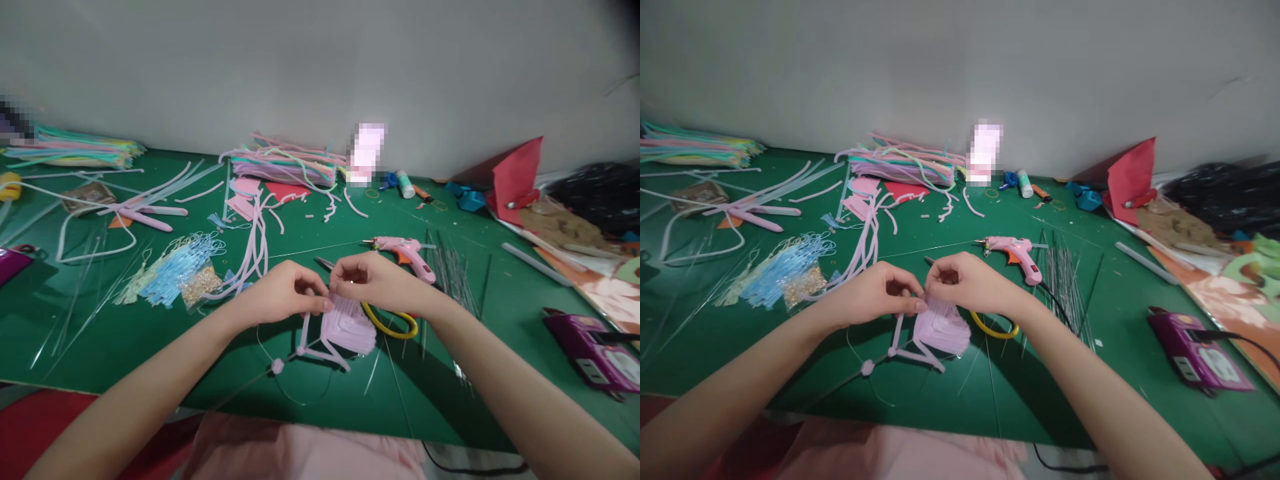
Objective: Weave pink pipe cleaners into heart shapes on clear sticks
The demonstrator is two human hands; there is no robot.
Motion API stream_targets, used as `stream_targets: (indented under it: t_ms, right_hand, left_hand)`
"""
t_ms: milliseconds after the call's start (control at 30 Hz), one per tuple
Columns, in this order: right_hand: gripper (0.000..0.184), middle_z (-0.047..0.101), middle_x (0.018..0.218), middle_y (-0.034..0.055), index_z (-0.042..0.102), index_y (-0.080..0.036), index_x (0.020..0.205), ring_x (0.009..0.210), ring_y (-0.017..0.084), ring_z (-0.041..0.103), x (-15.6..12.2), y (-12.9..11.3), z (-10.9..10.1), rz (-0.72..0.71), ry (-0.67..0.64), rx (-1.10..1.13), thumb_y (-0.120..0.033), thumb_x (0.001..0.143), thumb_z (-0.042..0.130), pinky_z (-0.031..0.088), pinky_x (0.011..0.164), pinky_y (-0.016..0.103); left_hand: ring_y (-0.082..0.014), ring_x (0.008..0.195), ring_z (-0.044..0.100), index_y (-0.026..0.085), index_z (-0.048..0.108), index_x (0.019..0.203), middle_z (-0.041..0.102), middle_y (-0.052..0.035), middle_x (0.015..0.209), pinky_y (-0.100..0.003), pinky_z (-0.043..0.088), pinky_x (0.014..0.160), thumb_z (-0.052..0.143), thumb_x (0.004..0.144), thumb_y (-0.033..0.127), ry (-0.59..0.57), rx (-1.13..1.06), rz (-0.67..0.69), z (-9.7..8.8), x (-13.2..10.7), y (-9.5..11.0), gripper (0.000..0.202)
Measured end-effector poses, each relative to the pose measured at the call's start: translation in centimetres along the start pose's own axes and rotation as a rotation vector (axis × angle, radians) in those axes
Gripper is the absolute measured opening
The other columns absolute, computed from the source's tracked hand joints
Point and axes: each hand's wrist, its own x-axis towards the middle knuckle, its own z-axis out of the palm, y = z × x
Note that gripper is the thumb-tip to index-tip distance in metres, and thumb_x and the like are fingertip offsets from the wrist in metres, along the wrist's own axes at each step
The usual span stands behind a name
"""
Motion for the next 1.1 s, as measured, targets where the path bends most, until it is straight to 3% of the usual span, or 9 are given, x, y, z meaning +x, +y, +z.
stream_targets:
  t_ms: [233, 500, 667, 833, 1100]
  right_hand:
    - [0.015, 0.053, 0.063, -0.0028, 0.061, -0.017, 0.073, 0.057, 0.010, 0.044, 0.0, -0.5, -0.2, 0.008, -0.059, 0.044, -0.026, 0.082, 0.054, 0.035, 0.052, 0.023]
    - [0.022, 0.054, 0.064, -0.0026, 0.063, -0.017, 0.076, 0.058, 0.010, 0.045, 0.0, -0.2, -0.6, 0.027, -0.050, 0.022, -0.032, 0.085, 0.050, 0.035, 0.053, 0.023]
    - [0.011, 0.061, 0.071, -0.0007, 0.062, -0.017, 0.077, 0.062, 0.011, 0.053, -0.2, -0.6, -0.6, -0.017, -0.080, 0.021, -0.028, 0.077, 0.060, 0.041, 0.056, 0.023]
    - [0.010, 0.058, 0.066, -0.0020, 0.061, -0.016, 0.071, 0.057, 0.009, 0.049, -0.1, -0.6, -0.3, -0.062, -0.027, 0.001, -0.024, 0.077, 0.062, 0.040, 0.055, 0.022]
    - [0.027, 0.061, 0.066, 0.0003, 0.066, -0.017, 0.073, 0.059, 0.012, 0.052, 0.2, 0.5, -0.6, 0.014, 0.011, 0.118, -0.041, 0.083, 0.057, 0.040, 0.054, 0.024]
  left_hand:
    - [-0.0091, 0.051, 0.048, 0.016, 0.070, 0.073, 0.057, 0.0024, 0.055, -0.020, 0.033, 0.048, 0.074, 0.067, 0.035, -0.013, -0.063, 0.024, 0.0, 0.0, -0.1, 0.020]
    - [-0.0083, 0.052, 0.048, 0.014, 0.070, 0.072, 0.058, 0.0022, 0.056, -0.019, 0.033, 0.049, 0.074, 0.068, 0.030, -0.020, -0.080, 0.027, -0.1, 0.0, -0.2, 0.017]
    - [-0.0079, 0.051, 0.046, 0.015, 0.071, 0.074, 0.058, 0.0028, 0.055, -0.019, 0.032, 0.048, 0.074, 0.069, 0.029, -0.030, -0.098, 0.012, -0.1, 0.0, -0.5, 0.016]
    - [-0.0083, 0.052, 0.047, 0.015, 0.070, 0.073, 0.058, 0.0024, 0.056, -0.019, 0.033, 0.049, 0.074, 0.069, 0.030, -0.033, -0.103, 0.017, -0.1, 0.1, -0.7, 0.016]
    - [-0.0103, 0.056, 0.053, 0.016, 0.070, 0.075, 0.062, 0.0007, 0.060, -0.021, 0.039, 0.053, 0.075, 0.069, 0.033, -0.028, -0.141, 0.008, -0.2, 0.3, -1.1, 0.019]
